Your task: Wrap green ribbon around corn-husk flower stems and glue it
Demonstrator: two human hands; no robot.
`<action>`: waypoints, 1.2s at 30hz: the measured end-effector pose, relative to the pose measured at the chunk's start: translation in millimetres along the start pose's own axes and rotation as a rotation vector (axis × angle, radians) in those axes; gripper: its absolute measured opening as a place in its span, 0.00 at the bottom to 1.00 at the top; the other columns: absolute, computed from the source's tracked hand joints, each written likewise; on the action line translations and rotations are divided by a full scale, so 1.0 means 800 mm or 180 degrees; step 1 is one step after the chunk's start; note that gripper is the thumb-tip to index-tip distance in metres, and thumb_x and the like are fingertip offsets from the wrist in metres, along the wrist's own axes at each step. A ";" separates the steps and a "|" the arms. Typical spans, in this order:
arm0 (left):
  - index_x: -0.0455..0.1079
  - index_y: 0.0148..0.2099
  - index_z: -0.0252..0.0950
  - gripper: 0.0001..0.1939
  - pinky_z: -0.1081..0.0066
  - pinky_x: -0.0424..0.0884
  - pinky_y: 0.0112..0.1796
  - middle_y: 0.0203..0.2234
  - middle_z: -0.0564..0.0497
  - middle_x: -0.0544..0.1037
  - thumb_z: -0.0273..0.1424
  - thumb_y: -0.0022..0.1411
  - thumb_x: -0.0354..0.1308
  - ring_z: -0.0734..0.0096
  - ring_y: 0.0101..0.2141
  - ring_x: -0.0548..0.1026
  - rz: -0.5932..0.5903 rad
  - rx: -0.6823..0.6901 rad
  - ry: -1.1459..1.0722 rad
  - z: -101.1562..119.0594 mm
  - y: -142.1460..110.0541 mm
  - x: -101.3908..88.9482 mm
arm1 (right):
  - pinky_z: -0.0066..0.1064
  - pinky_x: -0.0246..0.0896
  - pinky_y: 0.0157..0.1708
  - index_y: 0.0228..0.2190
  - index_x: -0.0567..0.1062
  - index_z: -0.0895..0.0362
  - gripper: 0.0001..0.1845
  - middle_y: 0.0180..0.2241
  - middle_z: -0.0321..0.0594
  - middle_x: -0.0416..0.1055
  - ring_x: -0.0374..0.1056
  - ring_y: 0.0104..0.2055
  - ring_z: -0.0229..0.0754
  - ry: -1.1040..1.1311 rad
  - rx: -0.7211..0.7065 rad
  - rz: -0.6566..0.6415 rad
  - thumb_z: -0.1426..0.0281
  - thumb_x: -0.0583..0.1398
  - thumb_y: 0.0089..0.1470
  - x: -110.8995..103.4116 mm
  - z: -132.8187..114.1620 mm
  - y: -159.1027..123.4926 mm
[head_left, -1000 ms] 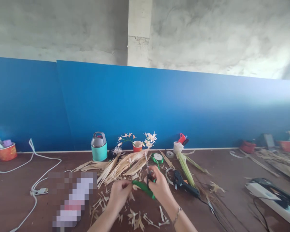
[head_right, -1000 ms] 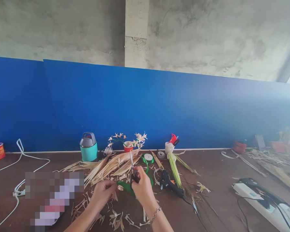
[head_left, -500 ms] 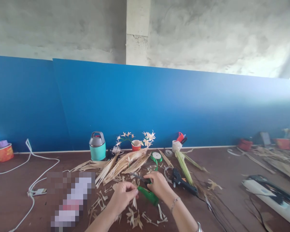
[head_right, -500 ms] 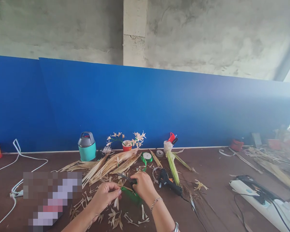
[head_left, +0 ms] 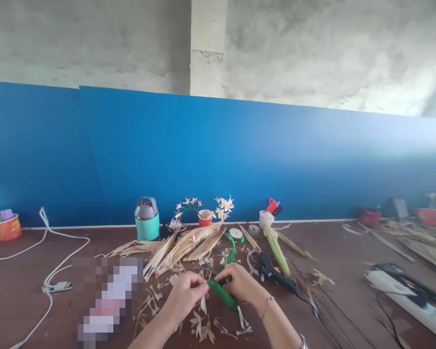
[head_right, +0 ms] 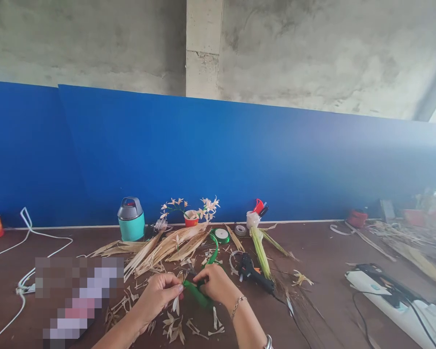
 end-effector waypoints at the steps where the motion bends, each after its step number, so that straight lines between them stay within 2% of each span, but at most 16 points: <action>1: 0.70 0.20 0.33 0.12 0.75 0.49 0.19 0.10 0.58 0.64 0.38 0.44 0.55 0.80 0.14 0.55 -0.0002 0.0015 0.0004 0.000 0.000 0.000 | 0.27 0.56 0.27 0.30 0.82 0.56 0.24 0.25 0.38 0.74 0.65 0.27 0.40 0.0066 0.0008 0.0009 0.82 0.54 0.31 -0.001 -0.001 -0.001; 5: 0.70 0.20 0.33 0.12 0.75 0.49 0.18 0.10 0.59 0.63 0.37 0.46 0.55 0.79 0.14 0.55 -0.0021 0.0113 0.0036 -0.004 0.002 0.001 | 0.27 0.60 0.31 0.34 0.80 0.57 0.20 0.32 0.40 0.76 0.68 0.33 0.42 0.0392 0.0000 0.0196 0.78 0.53 0.42 -0.007 -0.017 -0.006; 8: 0.70 0.20 0.33 0.12 0.75 0.48 0.19 0.10 0.59 0.62 0.36 0.47 0.55 0.79 0.14 0.55 -0.0056 0.0163 0.0047 -0.008 0.004 0.001 | 0.28 0.61 0.29 0.35 0.79 0.59 0.17 0.30 0.41 0.77 0.68 0.31 0.41 0.0759 0.0029 0.0172 0.69 0.52 0.50 -0.004 -0.031 -0.011; 10: 0.70 0.20 0.32 0.12 0.75 0.49 0.19 0.10 0.59 0.62 0.36 0.47 0.55 0.79 0.14 0.55 -0.0056 0.0197 0.0057 -0.009 0.004 0.000 | 0.29 0.61 0.31 0.33 0.80 0.59 0.14 0.29 0.40 0.77 0.69 0.32 0.43 0.0992 -0.0010 0.0206 0.68 0.57 0.47 0.001 -0.037 -0.011; 14: 0.72 0.21 0.32 0.12 0.76 0.51 0.19 0.11 0.58 0.65 0.36 0.46 0.56 0.78 0.15 0.57 0.0015 0.0247 0.0127 -0.007 0.003 0.000 | 0.28 0.61 0.33 0.25 0.79 0.58 0.08 0.26 0.38 0.77 0.69 0.32 0.43 0.0967 0.0013 0.0387 0.75 0.60 0.39 0.010 -0.034 -0.008; 17: 0.73 0.23 0.32 0.13 0.76 0.53 0.19 0.13 0.56 0.68 0.36 0.48 0.56 0.78 0.16 0.59 0.0043 0.0310 0.0220 -0.006 0.004 0.000 | 0.25 0.59 0.24 0.24 0.76 0.57 0.06 0.21 0.35 0.74 0.67 0.24 0.38 0.1021 0.0104 0.0329 0.75 0.58 0.42 0.018 -0.030 -0.008; 19: 0.73 0.25 0.32 0.14 0.76 0.54 0.18 0.12 0.56 0.68 0.37 0.50 0.54 0.77 0.15 0.60 0.0041 0.0346 0.0274 -0.009 0.004 0.001 | 0.23 0.53 0.16 0.26 0.74 0.56 0.07 0.16 0.32 0.70 0.62 0.15 0.34 0.1082 0.0215 0.0205 0.73 0.55 0.46 0.024 -0.030 -0.009; 21: 0.73 0.26 0.32 0.14 0.76 0.54 0.17 0.11 0.57 0.66 0.38 0.51 0.53 0.77 0.13 0.61 0.0087 0.0334 0.0297 -0.012 0.005 0.002 | 0.23 0.48 0.12 0.29 0.72 0.55 0.09 0.14 0.29 0.66 0.58 0.11 0.33 0.1091 0.0272 0.0123 0.73 0.52 0.49 0.027 -0.033 -0.011; 23: 0.72 0.27 0.33 0.14 0.77 0.54 0.16 0.09 0.58 0.64 0.38 0.52 0.53 0.77 0.12 0.62 0.0193 0.0307 0.0312 -0.015 0.005 0.002 | 0.23 0.51 0.15 0.27 0.70 0.55 0.08 0.16 0.29 0.66 0.61 0.14 0.34 0.0946 0.0119 0.0276 0.74 0.52 0.47 0.026 -0.040 -0.013; 25: 0.71 0.27 0.33 0.13 0.77 0.54 0.15 0.09 0.59 0.63 0.37 0.52 0.53 0.77 0.11 0.62 0.0249 0.0256 0.0312 -0.016 0.005 0.002 | 0.25 0.56 0.23 0.24 0.71 0.56 0.08 0.20 0.32 0.68 0.65 0.23 0.37 0.0756 -0.0106 0.0547 0.77 0.53 0.45 0.021 -0.048 -0.013; 27: 0.70 0.27 0.33 0.12 0.78 0.53 0.15 0.08 0.60 0.63 0.37 0.53 0.52 0.77 0.10 0.61 0.0268 0.0224 0.0305 -0.013 0.003 0.003 | 0.26 0.57 0.29 0.23 0.71 0.57 0.08 0.23 0.34 0.69 0.65 0.29 0.38 0.0700 -0.0202 0.0699 0.78 0.54 0.43 0.017 -0.051 -0.013; 33: 0.70 0.25 0.33 0.15 0.78 0.53 0.15 0.09 0.59 0.62 0.41 0.52 0.53 0.79 0.11 0.60 0.0275 0.0225 0.0194 0.000 -0.002 0.000 | 0.23 0.54 0.22 0.23 0.75 0.60 0.06 0.20 0.35 0.70 0.62 0.23 0.36 0.0893 -0.0121 0.0652 0.74 0.57 0.43 0.017 -0.043 -0.007; 36: 0.70 0.24 0.33 0.16 0.78 0.52 0.15 0.10 0.60 0.61 0.42 0.51 0.54 0.80 0.12 0.58 0.0313 0.0269 0.0228 0.001 -0.004 0.001 | 0.23 0.55 0.21 0.25 0.77 0.61 0.07 0.20 0.35 0.71 0.62 0.22 0.36 0.0930 -0.0086 0.0684 0.72 0.59 0.42 0.018 -0.041 -0.005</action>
Point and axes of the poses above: each hand's wrist, its own y-axis towards the middle knuckle, its own x-axis out of the palm, z = x × y, the point moved 3 cm from there along y, towards the middle knuckle
